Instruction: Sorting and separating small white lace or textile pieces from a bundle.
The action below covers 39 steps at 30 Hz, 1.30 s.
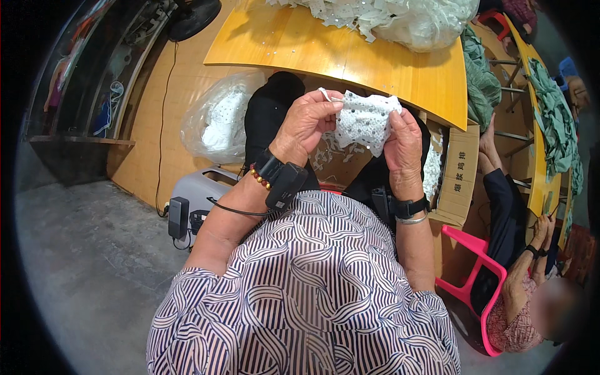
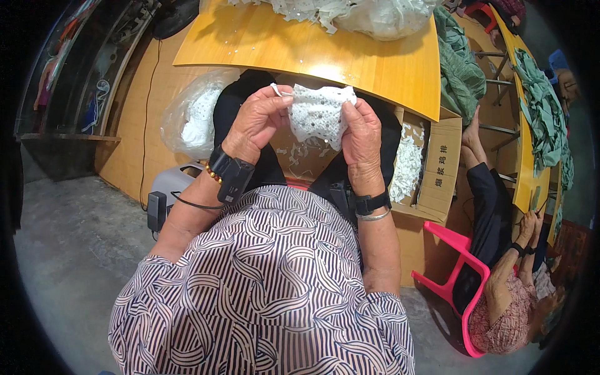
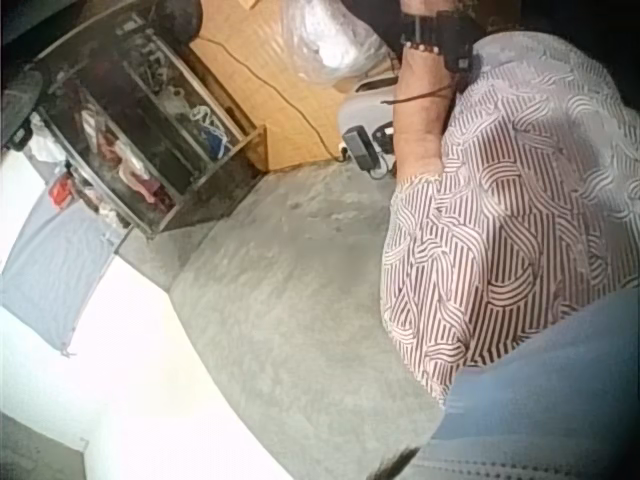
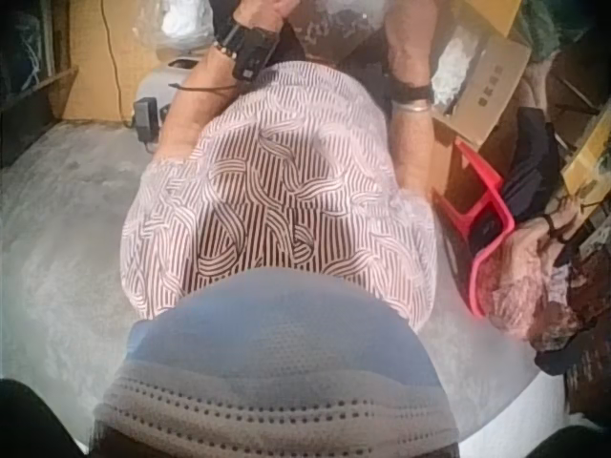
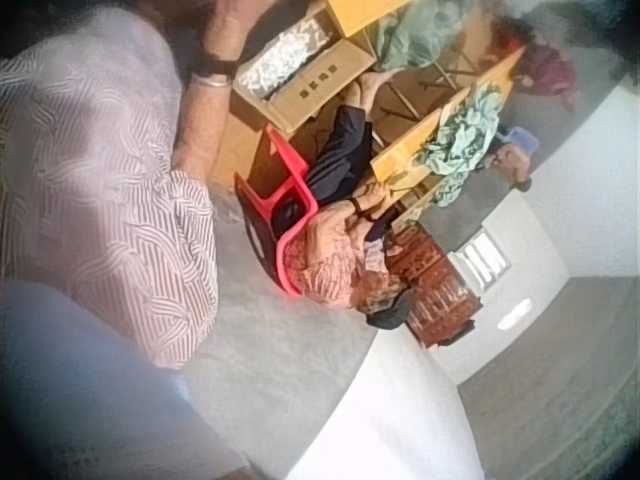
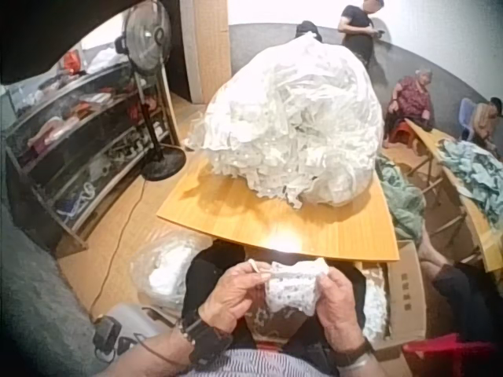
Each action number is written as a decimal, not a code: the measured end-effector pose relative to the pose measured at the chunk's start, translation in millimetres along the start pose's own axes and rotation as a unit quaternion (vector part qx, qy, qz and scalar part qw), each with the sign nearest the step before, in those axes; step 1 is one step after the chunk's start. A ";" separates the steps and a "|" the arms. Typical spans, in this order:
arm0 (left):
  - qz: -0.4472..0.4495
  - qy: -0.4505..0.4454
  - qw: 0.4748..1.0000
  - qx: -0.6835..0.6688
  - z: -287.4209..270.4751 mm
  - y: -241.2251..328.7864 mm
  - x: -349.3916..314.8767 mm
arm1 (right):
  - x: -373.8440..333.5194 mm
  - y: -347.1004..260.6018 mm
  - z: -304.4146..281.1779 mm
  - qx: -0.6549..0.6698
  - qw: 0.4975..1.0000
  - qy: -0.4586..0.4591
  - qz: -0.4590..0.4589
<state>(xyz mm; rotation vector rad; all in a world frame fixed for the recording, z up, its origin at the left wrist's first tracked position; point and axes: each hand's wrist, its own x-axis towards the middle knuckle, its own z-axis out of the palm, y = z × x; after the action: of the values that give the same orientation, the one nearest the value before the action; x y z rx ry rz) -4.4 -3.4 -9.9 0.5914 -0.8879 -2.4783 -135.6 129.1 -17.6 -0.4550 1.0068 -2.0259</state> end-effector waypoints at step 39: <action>-0.065 -0.127 0.972 0.189 10.4 -5.1 -21.1 | -2.2 -17.9 25.6 -0.598 0.772 -0.033 -0.212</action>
<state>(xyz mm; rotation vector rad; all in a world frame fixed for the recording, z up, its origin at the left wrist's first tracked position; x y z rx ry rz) 6.0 16.4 -1.0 0.4706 -1.4867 -2.5550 -127.7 124.5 12.3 -1.5016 2.2457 -1.4066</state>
